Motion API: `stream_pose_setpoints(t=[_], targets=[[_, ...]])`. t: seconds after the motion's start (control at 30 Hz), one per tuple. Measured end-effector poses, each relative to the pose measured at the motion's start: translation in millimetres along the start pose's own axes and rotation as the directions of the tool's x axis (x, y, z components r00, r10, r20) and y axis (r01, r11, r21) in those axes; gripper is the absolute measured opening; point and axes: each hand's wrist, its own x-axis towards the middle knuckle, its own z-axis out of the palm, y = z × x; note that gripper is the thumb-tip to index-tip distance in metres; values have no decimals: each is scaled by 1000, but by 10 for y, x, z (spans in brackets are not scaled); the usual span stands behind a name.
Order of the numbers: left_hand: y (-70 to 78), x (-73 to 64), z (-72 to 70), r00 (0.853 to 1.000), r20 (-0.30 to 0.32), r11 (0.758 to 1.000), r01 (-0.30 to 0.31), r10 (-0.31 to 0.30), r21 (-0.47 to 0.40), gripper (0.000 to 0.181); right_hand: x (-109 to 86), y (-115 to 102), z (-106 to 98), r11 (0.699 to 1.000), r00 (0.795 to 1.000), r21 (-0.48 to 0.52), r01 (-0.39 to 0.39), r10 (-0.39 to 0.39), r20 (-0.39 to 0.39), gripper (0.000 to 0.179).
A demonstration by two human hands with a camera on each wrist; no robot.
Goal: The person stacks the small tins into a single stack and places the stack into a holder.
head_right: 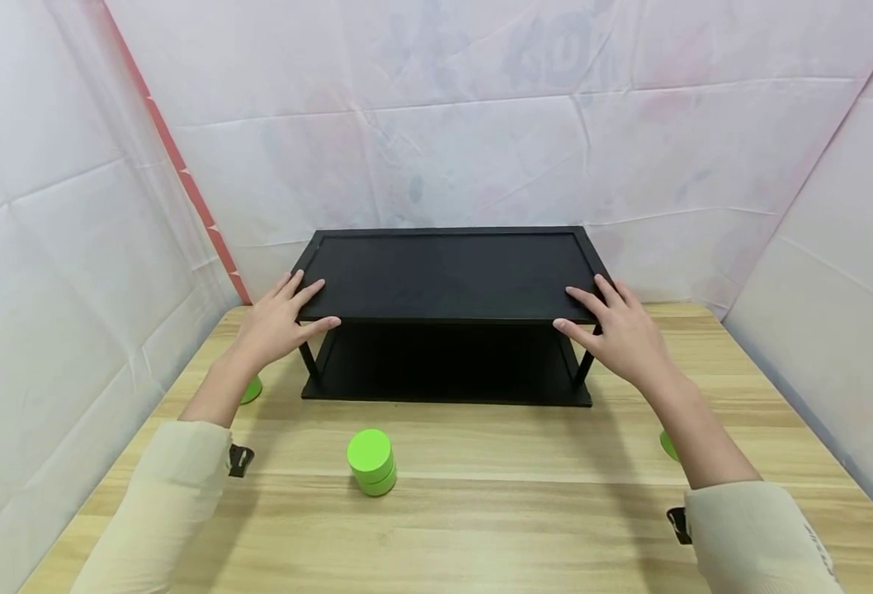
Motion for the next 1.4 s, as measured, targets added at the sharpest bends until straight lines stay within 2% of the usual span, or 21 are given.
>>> stream_pose_setpoints(t=[0.77, 1.13, 1.4], targets=[[-26, 47, 4, 1000, -3, 1000, 5, -5, 14, 90, 50, 18, 25, 1000, 1000, -4, 4, -4, -6, 62], [-56, 77, 16, 1000, -29, 1000, -1, 2, 19, 93, 84, 17, 32, 1000, 1000, -11, 6, -6, -6, 62], [-40, 85, 15, 1000, -20, 1000, 5, -4, 29, 89, 95, 40, 40, 1000, 1000, -7, 7, -7, -11, 61]])
